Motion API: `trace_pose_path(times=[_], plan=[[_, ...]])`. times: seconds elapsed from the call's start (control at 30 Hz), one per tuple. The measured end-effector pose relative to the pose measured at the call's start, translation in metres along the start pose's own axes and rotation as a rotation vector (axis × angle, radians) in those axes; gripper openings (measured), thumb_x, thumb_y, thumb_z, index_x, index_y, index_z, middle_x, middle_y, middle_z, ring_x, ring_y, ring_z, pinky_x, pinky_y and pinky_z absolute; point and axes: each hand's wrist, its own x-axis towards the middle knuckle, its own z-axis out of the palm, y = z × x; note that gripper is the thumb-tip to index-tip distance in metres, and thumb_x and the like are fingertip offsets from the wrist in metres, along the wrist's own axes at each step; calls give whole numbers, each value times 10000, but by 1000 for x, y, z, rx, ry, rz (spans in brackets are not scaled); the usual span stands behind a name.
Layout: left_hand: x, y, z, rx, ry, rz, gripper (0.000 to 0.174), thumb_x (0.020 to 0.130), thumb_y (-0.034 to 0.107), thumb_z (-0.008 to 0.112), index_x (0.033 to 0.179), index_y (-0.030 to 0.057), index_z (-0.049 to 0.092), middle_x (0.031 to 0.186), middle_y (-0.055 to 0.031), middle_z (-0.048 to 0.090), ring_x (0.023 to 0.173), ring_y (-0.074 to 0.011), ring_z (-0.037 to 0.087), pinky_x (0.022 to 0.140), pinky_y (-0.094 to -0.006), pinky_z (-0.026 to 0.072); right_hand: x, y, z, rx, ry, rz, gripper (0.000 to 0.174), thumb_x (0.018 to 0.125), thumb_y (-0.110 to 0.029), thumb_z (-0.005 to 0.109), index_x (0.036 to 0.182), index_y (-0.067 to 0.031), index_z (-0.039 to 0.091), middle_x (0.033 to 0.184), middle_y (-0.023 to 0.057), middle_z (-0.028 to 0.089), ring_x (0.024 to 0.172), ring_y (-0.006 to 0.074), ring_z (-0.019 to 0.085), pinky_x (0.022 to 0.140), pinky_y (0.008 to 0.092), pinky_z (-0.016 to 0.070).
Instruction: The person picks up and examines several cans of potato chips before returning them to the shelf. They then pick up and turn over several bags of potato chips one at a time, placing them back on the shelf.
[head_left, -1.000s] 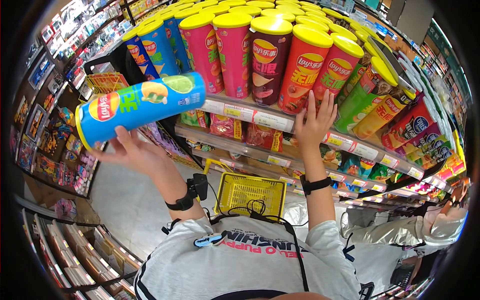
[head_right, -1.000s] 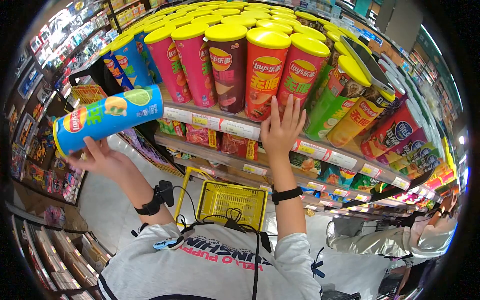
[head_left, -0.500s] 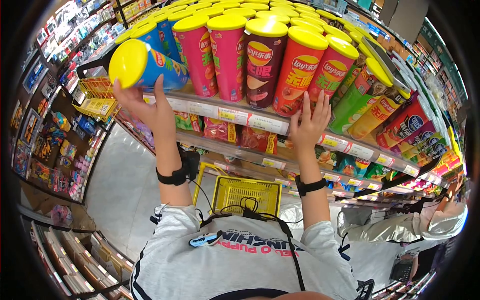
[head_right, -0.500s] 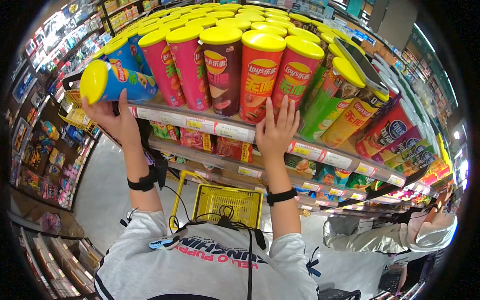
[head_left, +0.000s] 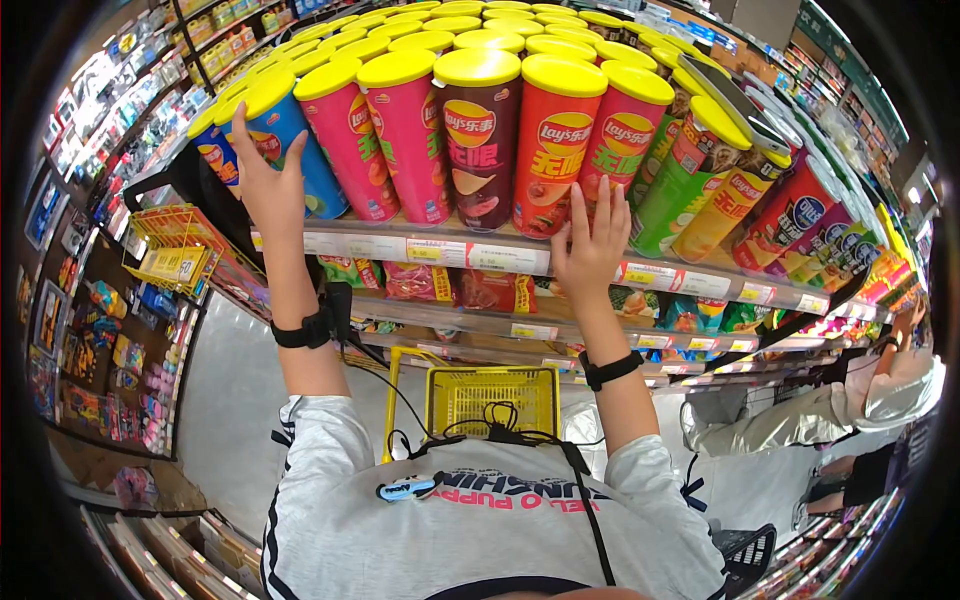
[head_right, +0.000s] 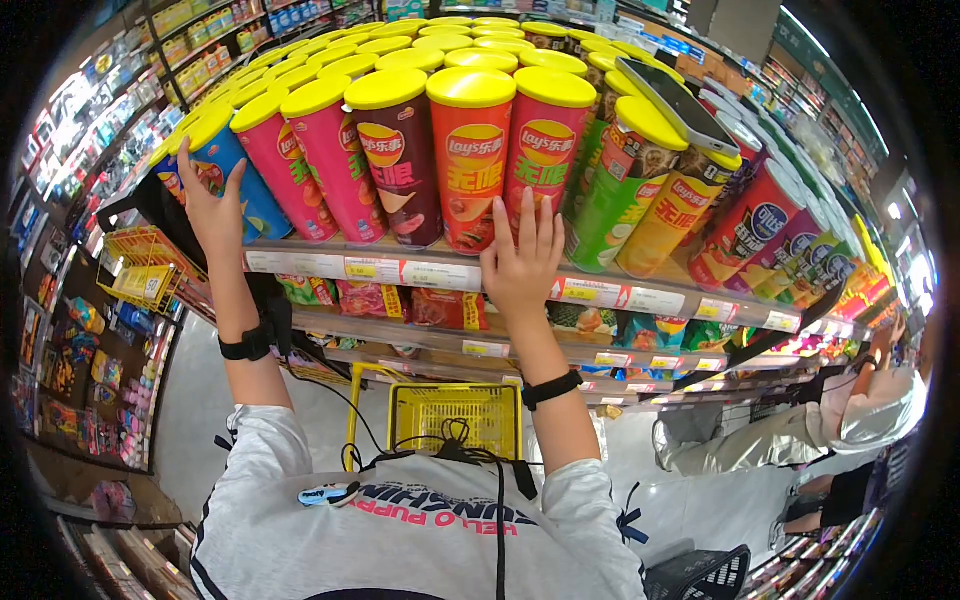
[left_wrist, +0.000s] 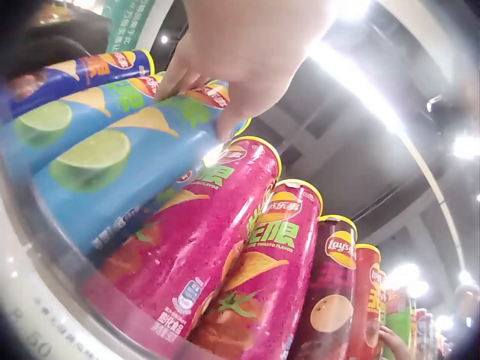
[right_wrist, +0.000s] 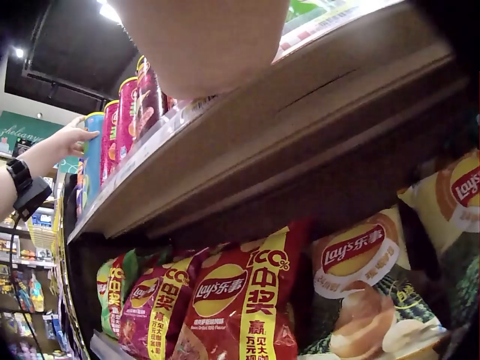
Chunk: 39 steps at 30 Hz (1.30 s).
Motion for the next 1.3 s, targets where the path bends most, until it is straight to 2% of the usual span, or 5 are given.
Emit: trace_pose_path(times=[0.23,0.37,0.6,0.97,1.3], plan=[[-5,1,8,179,39,43,661,733,253,689,1289,163,344,1284,-188,373,1180,-356,362,940,-391,343,2,-2,-3,2,-34,0,536,698,-77,546,1228,-99,471,1339,170,344,1229,382,305,952,510,293],[7,-7,14,204,115,343,596,741,190,645,1255,79,364,1325,-164,329,1246,-363,262,1020,-440,223,0,-1,0,1,-22,21,535,683,-95,547,1215,-124,496,1328,175,353,1223,372,322,960,519,295],[7,-26,23,357,138,399,597,805,335,531,1304,79,324,1374,-95,309,1288,-348,213,1016,-557,81,1,-2,3,0,11,18,525,690,-72,544,1211,-123,499,1325,176,356,1218,364,331,961,506,300],[44,-68,-12,512,249,337,326,777,152,474,1089,86,545,1321,-120,359,1253,-425,213,1009,-539,171,2,-6,0,-20,-3,15,518,699,-70,542,1213,-94,485,1339,161,345,1223,357,328,950,505,314],[2,-37,-21,110,169,-128,538,816,278,547,1264,95,312,1234,-162,453,1035,-327,510,846,-378,415,2,-8,-2,1,16,4,522,706,-71,538,1224,-95,474,1341,161,343,1216,359,333,937,500,326]])
